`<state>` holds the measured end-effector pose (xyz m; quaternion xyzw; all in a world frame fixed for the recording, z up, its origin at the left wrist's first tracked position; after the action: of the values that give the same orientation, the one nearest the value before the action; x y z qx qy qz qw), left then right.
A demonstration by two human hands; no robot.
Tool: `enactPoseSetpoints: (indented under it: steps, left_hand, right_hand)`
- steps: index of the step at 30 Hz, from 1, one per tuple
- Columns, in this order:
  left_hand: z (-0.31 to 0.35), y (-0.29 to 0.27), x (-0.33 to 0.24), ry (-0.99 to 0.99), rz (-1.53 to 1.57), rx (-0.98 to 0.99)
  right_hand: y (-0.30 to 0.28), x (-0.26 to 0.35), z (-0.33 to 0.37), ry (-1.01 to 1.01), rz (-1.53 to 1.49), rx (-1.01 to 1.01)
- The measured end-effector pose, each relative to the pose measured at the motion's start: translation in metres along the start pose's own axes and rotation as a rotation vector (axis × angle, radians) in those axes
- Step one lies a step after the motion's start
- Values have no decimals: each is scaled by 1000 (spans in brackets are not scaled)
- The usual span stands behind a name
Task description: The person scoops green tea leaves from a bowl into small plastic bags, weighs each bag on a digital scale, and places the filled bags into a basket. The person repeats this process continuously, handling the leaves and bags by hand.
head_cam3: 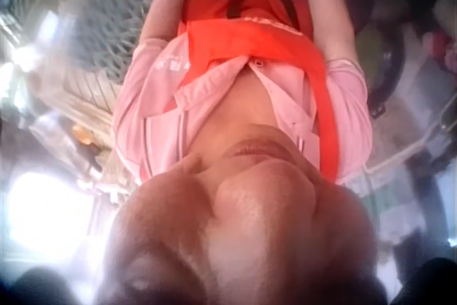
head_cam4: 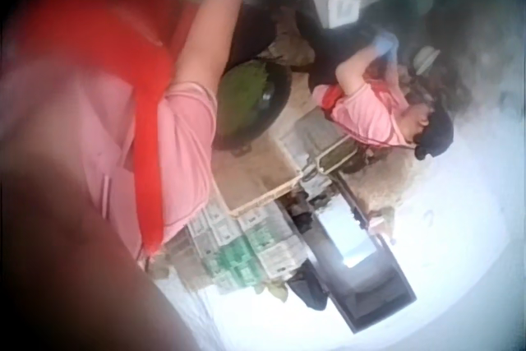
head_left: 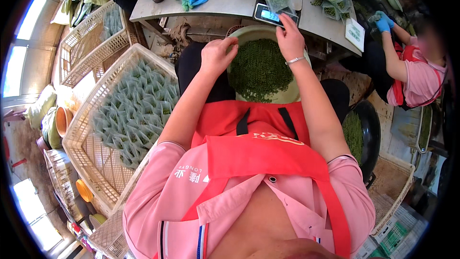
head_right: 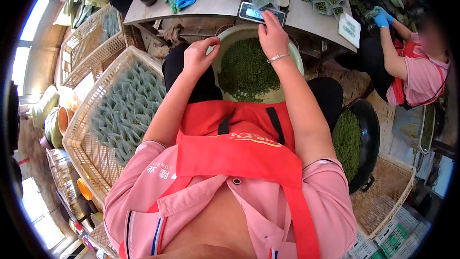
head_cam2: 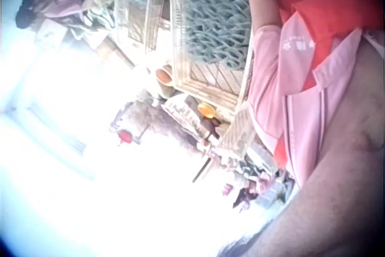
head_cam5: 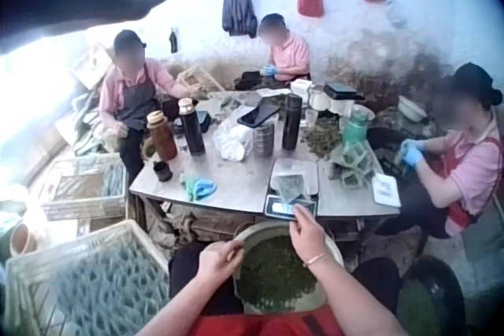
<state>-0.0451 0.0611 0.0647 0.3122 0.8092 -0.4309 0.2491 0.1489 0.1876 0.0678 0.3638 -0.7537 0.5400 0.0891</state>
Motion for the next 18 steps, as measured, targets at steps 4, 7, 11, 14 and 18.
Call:
enactPoseSetpoints:
  steps: [4,7,11,14,18]
  left_hand:
    - [-33,8,26,-30,-43,-27]
    - [-57,10,28,-10,-137,-117]
    - [-84,13,32,143,-262,-265]
    - [-81,28,82,-411,-254,47]
    - [-79,41,65,-119,-213,-24]
  right_hand:
    - [17,3,-48,-97,448,49]
    - [11,25,-82,-229,497,86]
    - [17,101,-68,-535,600,284]
    - [33,121,-52,-545,484,330]
    - [66,93,-53,-420,555,513]
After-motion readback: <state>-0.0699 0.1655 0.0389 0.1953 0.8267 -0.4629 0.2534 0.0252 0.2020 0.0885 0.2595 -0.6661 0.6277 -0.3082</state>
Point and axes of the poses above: each hand's wrist, its own z-axis away from the middle knuckle, its own y-axis out of the palm, x = y × z, the point moved 5 cm from there along -z, towards the middle knuckle, and after that the axes turned 14 degrees about z, right-handed, at the moved point
